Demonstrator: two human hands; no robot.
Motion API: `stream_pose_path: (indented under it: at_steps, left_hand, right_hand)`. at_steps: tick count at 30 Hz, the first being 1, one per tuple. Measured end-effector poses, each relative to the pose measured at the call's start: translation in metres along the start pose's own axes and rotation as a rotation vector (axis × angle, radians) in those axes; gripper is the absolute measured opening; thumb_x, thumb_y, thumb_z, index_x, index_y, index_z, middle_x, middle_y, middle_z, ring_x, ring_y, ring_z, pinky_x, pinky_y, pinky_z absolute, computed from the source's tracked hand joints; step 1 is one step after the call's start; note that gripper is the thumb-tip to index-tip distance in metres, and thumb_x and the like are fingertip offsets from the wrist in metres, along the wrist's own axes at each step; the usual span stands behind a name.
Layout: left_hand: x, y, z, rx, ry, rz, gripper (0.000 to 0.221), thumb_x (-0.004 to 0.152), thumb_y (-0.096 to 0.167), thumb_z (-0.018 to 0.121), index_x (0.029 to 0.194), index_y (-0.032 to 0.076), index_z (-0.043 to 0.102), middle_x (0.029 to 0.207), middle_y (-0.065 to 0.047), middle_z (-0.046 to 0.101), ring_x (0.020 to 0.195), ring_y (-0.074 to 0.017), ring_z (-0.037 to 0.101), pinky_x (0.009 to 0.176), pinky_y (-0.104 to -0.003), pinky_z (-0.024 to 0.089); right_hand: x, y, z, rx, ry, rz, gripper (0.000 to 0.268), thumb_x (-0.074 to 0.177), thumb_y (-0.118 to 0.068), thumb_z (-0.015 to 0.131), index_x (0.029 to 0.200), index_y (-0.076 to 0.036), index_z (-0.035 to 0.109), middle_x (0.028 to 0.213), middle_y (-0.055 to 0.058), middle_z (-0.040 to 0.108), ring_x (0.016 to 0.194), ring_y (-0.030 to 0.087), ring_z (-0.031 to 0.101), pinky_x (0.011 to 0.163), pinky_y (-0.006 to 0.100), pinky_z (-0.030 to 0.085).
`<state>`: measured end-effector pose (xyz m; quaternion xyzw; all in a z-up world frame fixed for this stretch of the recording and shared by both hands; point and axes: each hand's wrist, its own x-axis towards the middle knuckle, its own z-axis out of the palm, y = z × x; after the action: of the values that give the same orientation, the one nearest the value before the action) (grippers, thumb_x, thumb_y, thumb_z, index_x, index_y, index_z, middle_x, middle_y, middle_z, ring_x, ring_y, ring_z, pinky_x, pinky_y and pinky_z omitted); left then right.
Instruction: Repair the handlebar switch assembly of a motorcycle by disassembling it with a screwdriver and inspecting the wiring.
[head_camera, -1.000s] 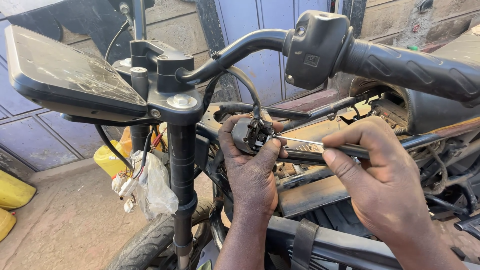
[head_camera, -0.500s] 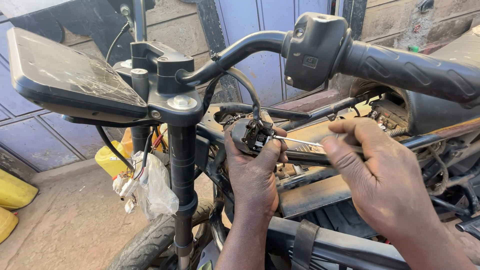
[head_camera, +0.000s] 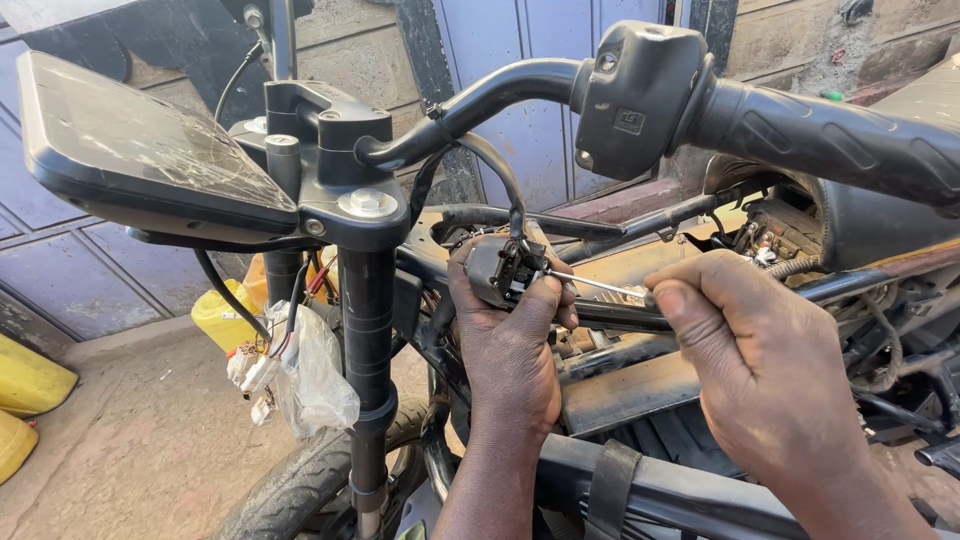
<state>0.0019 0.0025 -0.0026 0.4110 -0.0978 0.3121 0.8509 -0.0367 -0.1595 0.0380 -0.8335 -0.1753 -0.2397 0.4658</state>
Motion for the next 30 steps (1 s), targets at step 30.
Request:
stream_pose_path:
  at_steps: [30]
  left_hand:
    - [-0.002, 0.005, 0.003, -0.059, -0.015, -0.013, 0.038, 0.085, -0.004, 0.065, 0.115, 0.014, 0.049, 0.086, -0.016, 0.068, 0.064, -0.0199, 0.061, 0.049, -0.029, 0.047]
  right_hand:
    - [0.001, -0.016, -0.005, -0.051, 0.033, 0.15, 0.024, 0.095, -0.032, 0.062, 0.111, -0.018, 0.073, 0.082, 0.001, 0.066, 0.075, 0.014, 0.06, 0.073, 0.032, 0.047]
